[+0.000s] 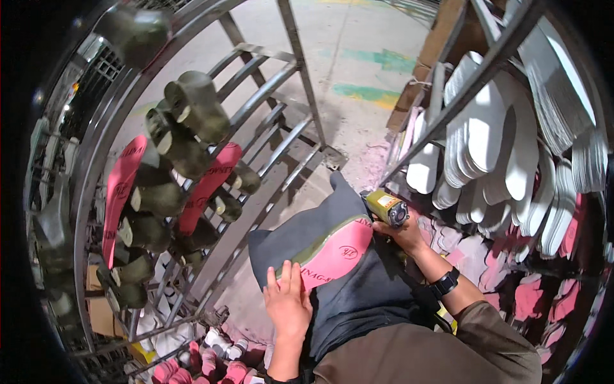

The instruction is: The recorder applies glue to shoe lasts and attaches pink insoles to them in a factory setting.

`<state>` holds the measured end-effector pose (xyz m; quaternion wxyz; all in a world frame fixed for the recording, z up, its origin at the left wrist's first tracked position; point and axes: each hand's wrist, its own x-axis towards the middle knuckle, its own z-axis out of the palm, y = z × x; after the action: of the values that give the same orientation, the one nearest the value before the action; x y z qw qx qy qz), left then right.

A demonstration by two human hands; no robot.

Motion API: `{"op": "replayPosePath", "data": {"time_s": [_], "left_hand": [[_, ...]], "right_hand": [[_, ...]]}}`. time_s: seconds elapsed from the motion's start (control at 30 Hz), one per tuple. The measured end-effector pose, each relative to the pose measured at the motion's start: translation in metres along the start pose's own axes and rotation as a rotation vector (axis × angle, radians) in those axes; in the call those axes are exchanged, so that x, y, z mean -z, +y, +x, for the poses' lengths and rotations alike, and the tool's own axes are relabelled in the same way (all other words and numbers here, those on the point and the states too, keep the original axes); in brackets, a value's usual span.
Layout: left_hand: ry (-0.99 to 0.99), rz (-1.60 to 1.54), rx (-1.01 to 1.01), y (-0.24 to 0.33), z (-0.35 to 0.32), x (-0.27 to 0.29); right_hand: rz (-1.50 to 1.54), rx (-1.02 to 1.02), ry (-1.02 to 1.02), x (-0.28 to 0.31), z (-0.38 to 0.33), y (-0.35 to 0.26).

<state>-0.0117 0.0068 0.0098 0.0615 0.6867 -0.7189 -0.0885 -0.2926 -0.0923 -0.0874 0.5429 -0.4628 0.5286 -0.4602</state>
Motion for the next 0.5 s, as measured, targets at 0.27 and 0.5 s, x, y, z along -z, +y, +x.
{"op": "replayPosePath", "data": {"time_s": [0.27,0.5], "left_hand": [[-0.046,0.044,0.022,0.007,0.003,0.005],[-0.084,0.018,0.010,0.004,0.012,0.008]], "right_hand": [[-0.041,0.033,0.000,-0.005,-0.011,-0.006],[0.038,-0.066,0.025,-0.005,-0.010,-0.019]]}}
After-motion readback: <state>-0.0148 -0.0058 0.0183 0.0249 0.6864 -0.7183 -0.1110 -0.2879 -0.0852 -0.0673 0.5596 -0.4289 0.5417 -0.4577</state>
